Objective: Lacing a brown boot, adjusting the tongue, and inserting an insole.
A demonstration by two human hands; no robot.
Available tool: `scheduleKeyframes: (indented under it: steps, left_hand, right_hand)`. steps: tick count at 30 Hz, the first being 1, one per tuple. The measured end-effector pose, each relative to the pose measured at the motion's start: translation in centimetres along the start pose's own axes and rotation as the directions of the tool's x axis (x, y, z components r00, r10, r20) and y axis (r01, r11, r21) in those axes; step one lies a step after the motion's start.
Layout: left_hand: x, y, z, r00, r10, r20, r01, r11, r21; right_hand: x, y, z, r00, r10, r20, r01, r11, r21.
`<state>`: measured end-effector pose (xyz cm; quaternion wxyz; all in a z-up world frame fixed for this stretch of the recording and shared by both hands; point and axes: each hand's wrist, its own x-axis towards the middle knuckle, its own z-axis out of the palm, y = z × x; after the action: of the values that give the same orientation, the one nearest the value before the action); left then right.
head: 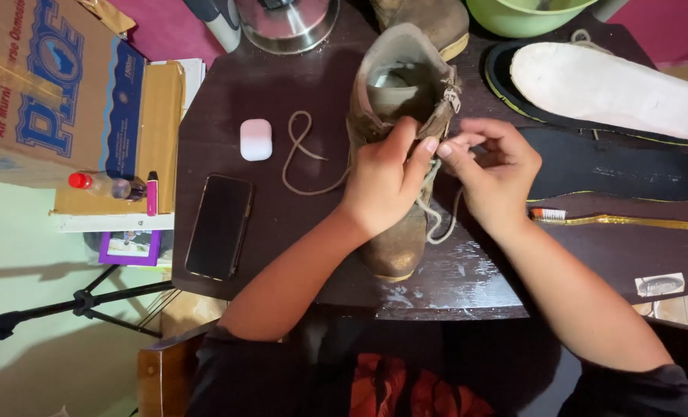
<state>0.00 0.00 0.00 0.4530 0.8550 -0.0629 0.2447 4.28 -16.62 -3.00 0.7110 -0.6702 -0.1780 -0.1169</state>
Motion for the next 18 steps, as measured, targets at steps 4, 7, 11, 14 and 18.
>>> scheduleKeyframes:
  steps: [4,7,11,14,18]
  left_hand:
    - [-0.3,-0.2,0.2,1.0,0.002,0.011,-0.002,1.0,0.017]
    - [-0.7,-0.7,0.4,0.999,0.023,0.035,-0.027,0.995,0.1]
    - [-0.9,-0.6,0.3,0.996,0.067,0.066,-0.075,0.989,0.125]
    - [-1.1,-0.4,0.2,0.994,0.089,0.06,-0.096,0.987,0.127]
    - [-1.1,0.0,0.0,0.988,0.137,0.067,-0.146,0.975,0.168]
  right_hand:
    - [0.4,-0.5,0.0,0.994,0.099,0.044,-0.101,0.993,0.059]
    - [1.2,-0.9,-0.6,0.991,0.125,0.04,-0.126,0.992,0.025]
    - [2.1,-0.3,-0.9,0.984,0.149,0.101,-0.143,0.988,-0.057]
    - [2.3,-1.3,-0.6,0.975,0.203,0.089,-0.206,0.978,0.027]
    - [3.8,-5.4,-1.4,0.951,0.309,-0.007,-0.28,0.87,0.406]
